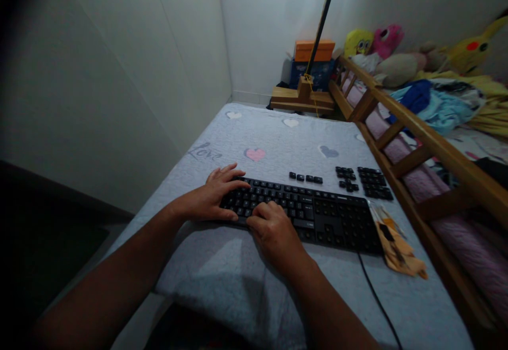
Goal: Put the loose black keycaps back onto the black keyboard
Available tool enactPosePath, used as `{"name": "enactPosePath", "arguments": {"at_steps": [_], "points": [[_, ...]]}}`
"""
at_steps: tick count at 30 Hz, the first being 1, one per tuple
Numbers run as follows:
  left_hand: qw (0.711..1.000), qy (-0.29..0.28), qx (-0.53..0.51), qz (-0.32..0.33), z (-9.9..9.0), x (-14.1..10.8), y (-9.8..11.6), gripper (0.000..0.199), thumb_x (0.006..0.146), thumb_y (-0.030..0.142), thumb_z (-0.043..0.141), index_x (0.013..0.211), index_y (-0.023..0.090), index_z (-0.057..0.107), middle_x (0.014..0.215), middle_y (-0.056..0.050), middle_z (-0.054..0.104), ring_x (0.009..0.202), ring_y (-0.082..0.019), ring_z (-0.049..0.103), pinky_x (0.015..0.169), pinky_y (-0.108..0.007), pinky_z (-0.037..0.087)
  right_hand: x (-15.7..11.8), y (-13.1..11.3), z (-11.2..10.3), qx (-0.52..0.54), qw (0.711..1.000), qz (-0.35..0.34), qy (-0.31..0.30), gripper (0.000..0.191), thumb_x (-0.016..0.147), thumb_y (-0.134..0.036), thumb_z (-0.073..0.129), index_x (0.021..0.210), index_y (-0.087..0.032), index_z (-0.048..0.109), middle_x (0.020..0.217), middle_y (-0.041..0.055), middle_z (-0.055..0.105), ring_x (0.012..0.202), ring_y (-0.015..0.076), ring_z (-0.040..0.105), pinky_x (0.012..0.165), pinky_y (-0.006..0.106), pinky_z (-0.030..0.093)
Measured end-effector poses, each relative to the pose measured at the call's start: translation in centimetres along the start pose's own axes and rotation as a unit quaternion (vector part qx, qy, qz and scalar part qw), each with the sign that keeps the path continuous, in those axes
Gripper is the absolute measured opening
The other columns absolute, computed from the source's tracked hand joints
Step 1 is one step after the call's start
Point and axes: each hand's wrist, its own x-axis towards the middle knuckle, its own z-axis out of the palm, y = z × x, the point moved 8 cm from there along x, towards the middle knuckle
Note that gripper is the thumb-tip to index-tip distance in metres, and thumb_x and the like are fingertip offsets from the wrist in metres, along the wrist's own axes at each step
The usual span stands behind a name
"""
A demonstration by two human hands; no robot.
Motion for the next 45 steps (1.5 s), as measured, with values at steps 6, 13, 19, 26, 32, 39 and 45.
{"name": "enactPosePath", "arguments": {"at_steps": [6, 13, 19, 26, 32, 39, 45], "points": [[1.000, 0.008, -0.002, 0.003, 0.3, 0.0, -0.1, 0.078, 0.065, 0.057, 0.081, 0.133, 0.027, 0.059, 0.154, -0.017, 0.041, 0.149, -0.044, 0.015, 0.114, -0.071, 0.004, -0.2, -0.2, 0.1, 0.000, 1.000, -0.008, 0.009, 0.020, 0.094, -0.014, 0.058, 0.085, -0.019, 0.074, 0.084, 0.0059, 0.064, 0.079, 0.0180, 0.052, 0.070, 0.030, 0.045], [1.000, 0.000, 0.014, -0.006, 0.5, 0.0, 0.0, 0.086, 0.064, 0.056, 0.082, 0.139, 0.026, 0.053, 0.156, -0.019, 0.037, 0.150, -0.043, 0.013, 0.114, -0.070, 0.002, -0.3, -0.5, 0.8, -0.017, 1.000, -0.011, 0.007, 0.021, 0.093, -0.012, 0.058, 0.079, -0.018, 0.072, 0.080, 0.0054, 0.064, 0.078, 0.0182, 0.050, 0.069, 0.030, 0.042], [1.000, -0.005, 0.019, -0.005, 0.7, 0.0, 0.0, 0.088, 0.063, 0.057, 0.082, 0.140, 0.024, 0.053, 0.157, -0.019, 0.036, 0.151, -0.043, 0.012, 0.115, -0.070, 0.003, -0.4, -0.6, 0.8, -0.024, 1.000, -0.013, 0.002, 0.022, 0.095, -0.013, 0.056, 0.081, -0.018, 0.071, 0.081, 0.0054, 0.062, 0.078, 0.0180, 0.050, 0.069, 0.031, 0.041], [0.991, 0.126, -0.038, -0.013, -3.0, -0.2, -0.5, 0.050, 0.081, 0.044, 0.070, 0.126, 0.024, 0.062, 0.146, -0.013, 0.052, 0.147, -0.034, 0.030, 0.119, -0.058, 0.019, -0.6, -0.7, -1.0, 0.017, 0.999, 0.001, 0.032, 0.021, 0.090, -0.008, 0.051, 0.088, -0.016, 0.071, 0.089, 0.0090, 0.059, 0.084, 0.0209, 0.049, 0.075, 0.036, 0.042], [0.960, 0.249, -0.112, -0.055, -5.0, -0.6, -2.2, 0.028, 0.086, 0.039, 0.062, 0.107, 0.022, 0.068, 0.129, -0.010, 0.063, 0.128, -0.027, 0.054, 0.112, -0.049, 0.037, -0.6, -0.8, -0.1, 0.007, 1.000, 0.000, -0.012, 0.021, 0.089, -0.010, 0.051, 0.091, -0.017, 0.071, 0.088, 0.0082, 0.059, 0.084, 0.0211, 0.047, 0.075, 0.036, 0.040], [0.941, 0.290, -0.137, -0.108, -4.8, -0.6, -4.3, 0.026, 0.085, 0.040, 0.060, 0.099, 0.020, 0.069, 0.120, -0.008, 0.067, 0.120, -0.025, 0.058, 0.110, -0.045, 0.039, -0.4, -1.2, 0.4, -0.014, 0.999, -0.002, -0.036, 0.020, 0.089, -0.010, 0.052, 0.090, -0.017, 0.071, 0.085, 0.0081, 0.059, 0.083, 0.0216, 0.046, 0.073, 0.037, 0.037], [0.923, 0.310, -0.180, -0.138, -4.3, -0.5, -6.3, 0.026, 0.083, 0.042, 0.060, 0.096, 0.021, 0.070, 0.115, -0.007, 0.069, 0.116, -0.025, 0.060, 0.107, -0.045, 0.041, -0.6, -0.4, -1.6, 0.043, 0.998, 0.001, 0.049, 0.024, 0.086, -0.007, 0.051, 0.093, -0.018, 0.070, 0.087, 0.0075, 0.059, 0.084, 0.0211, 0.048, 0.076, 0.037, 0.041]]}}
